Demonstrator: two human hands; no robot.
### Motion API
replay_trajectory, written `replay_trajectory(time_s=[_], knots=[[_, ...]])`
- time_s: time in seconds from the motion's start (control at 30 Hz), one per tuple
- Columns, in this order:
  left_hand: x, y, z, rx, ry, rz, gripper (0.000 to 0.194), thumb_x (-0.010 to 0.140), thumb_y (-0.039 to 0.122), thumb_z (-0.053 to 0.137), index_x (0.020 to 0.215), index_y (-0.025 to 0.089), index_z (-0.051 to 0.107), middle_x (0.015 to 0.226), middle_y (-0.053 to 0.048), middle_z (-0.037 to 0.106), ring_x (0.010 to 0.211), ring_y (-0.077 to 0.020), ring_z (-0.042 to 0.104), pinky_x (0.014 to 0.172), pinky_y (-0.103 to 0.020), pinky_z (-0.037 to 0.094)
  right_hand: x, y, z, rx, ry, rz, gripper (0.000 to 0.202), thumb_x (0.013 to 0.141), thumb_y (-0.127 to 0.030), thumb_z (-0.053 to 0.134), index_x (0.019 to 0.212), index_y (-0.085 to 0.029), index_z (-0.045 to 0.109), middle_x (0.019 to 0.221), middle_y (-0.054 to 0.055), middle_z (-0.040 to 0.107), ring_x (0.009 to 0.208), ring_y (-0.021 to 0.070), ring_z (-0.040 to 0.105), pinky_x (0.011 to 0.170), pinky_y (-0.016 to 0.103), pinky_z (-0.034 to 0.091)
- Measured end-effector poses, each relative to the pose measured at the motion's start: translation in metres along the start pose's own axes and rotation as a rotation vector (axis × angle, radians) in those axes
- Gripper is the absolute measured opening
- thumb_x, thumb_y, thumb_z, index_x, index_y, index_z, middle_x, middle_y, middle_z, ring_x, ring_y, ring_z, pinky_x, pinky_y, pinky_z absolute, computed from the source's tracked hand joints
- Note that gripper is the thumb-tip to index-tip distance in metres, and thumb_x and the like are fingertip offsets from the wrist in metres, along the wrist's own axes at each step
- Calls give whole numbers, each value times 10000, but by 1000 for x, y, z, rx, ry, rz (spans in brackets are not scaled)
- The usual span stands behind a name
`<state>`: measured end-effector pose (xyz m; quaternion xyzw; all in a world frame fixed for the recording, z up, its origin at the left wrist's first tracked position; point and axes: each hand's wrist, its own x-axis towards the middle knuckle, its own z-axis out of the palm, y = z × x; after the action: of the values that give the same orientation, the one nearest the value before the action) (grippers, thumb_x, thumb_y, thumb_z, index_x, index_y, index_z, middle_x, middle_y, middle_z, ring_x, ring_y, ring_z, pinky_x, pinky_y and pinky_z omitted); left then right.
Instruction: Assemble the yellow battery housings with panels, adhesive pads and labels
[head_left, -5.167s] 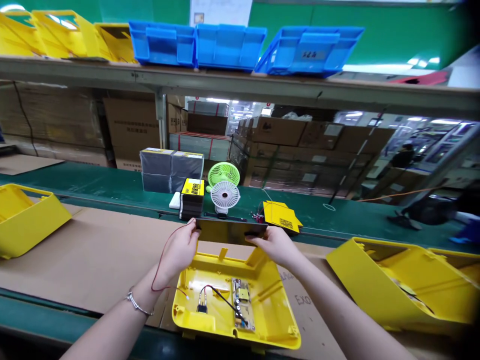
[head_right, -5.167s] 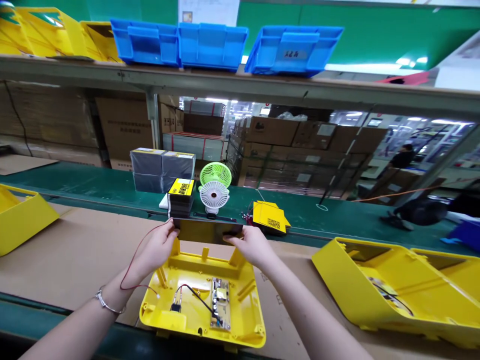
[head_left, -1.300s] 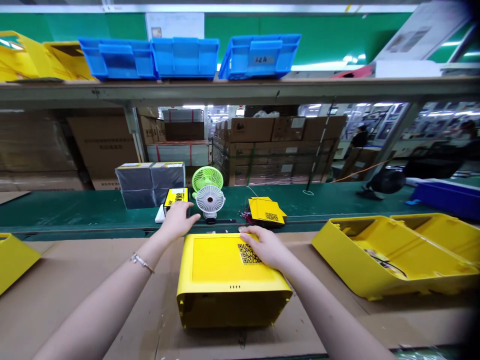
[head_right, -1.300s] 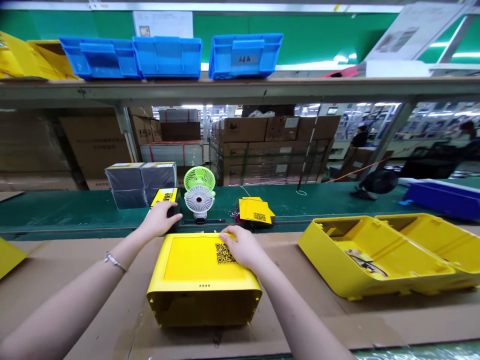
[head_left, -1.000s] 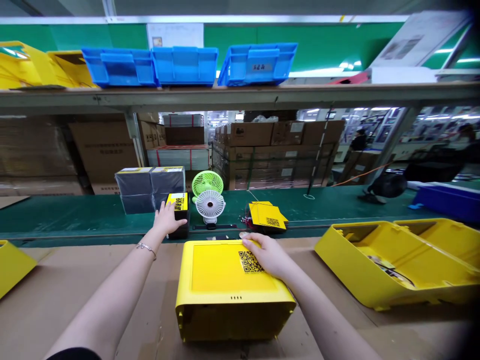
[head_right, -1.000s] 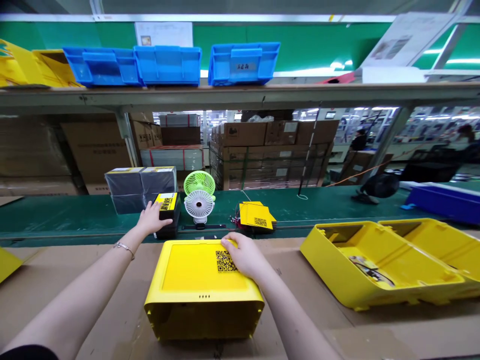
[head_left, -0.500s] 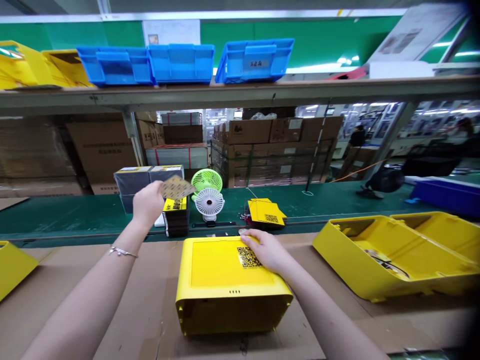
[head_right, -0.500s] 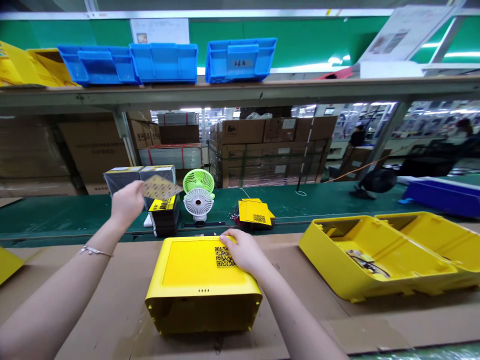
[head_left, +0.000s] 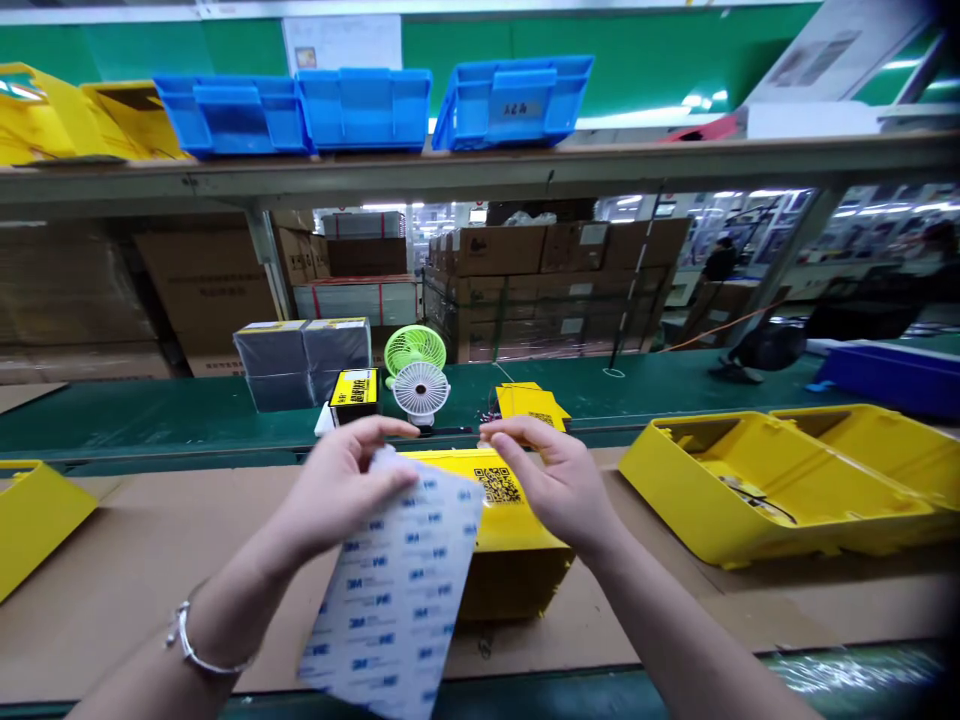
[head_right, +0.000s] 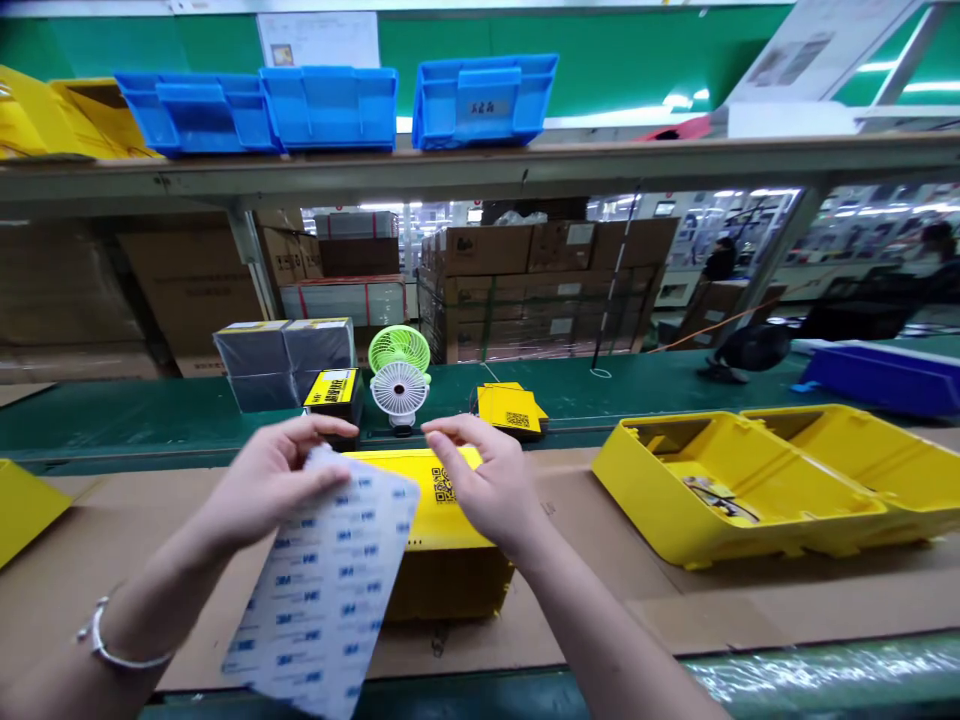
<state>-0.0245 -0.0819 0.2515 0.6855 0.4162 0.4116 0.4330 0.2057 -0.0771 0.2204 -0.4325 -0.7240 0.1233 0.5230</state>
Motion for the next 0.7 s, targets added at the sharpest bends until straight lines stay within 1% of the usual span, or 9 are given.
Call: replay_trajectory(time_s=[0.07, 0.13, 0.23, 0.3, 0.43, 0.53, 0.57, 0.63, 0.7], knots=[[-13, -9, 19, 31, -51, -14, 520, 680, 252, 668, 1185, 245, 545, 691, 9, 634, 591, -132, 562, 514, -227, 441, -5, -24, 2, 33, -147, -28, 168, 856, -296, 520, 853, -184, 645, 870, 41, 656, 815, 160, 593, 736, 285, 467], [-22, -18, 33, 85, -39, 23, 601, 665, 238, 680, 1240, 270, 510, 603, 44, 579, 533, -108, 488, 491, -209, 389, -11, -41, 7, 65, -299, -20, 144, 844, -261, 531, 797, -189, 646, 819, 21, 654, 770, 142, 587, 712, 271, 461], [-30, -29, 47, 72, -19, 71, 606, 692, 226, 653, 1274, 262, 490, 587, 40, 566, 514, -102, 436, 499, -214, 366, -18, -48, 17, 180, -476, 89, 84, 807, -208, 569, 765, -193, 640, 776, -7, 652, 740, 123, 589, 695, 249, 466], [-34, -33, 52, 47, -1, 81, 588, 715, 203, 621, 1284, 257, 482, 600, 37, 566, 522, -99, 426, 514, -214, 365, -22, -44, 23, 244, -528, 190, 45, 783, -201, 594, 763, -187, 632, 740, -17, 639, 698, 113, 580, 642, 229, 464], [-37, -36, 57, 24, 53, 55, 570, 724, 207, 624, 1274, 266, 486, 524, 75, 486, 490, -80, 370, 502, -203, 333, -25, -36, 27, 319, -566, 311, 71, 772, -233, 612, 803, -175, 638, 725, -8, 633, 655, 108, 563, 584, 220, 453], [-35, -33, 60, -213, 33, -50, 637, 643, 222, 720, 1243, 238, 506, 585, 51, 563, 534, -90, 455, 561, -221, 375, -24, -41, 22, 387, -539, 308, 77, 765, -234, 624, 757, -161, 644, 741, 12, 652, 687, 124, 585, 638, 249, 484], [-35, -31, 61, -355, -4, -80, 641, 613, 223, 745, 1215, 225, 523, 644, 28, 601, 585, -107, 507, 610, -240, 401, -24, -44, 19, 402, -497, 284, 75, 765, -229, 626, 744, -159, 644, 747, 17, 655, 701, 130, 592, 662, 260, 492], [-35, -29, 65, -690, -127, -112, 589, 599, 246, 751, 1154, 208, 556, 807, -27, 649, 738, -163, 585, 744, -300, 425, -23, -49, 12, 407, -372, 196, 65, 773, -214, 623, 742, -162, 645, 763, 23, 653, 730, 138, 598, 705, 278, 497], [-38, -30, 71, -981, -281, -157, 496, 661, 310, 689, 1128, 192, 569, 951, -72, 651, 885, -216, 597, 857, -358, 397, -21, -51, 7, 377, -204, 98, 52, 779, -209, 626, 746, -171, 637, 749, 19, 637, 722, 136, 590, 685, 269, 496]])
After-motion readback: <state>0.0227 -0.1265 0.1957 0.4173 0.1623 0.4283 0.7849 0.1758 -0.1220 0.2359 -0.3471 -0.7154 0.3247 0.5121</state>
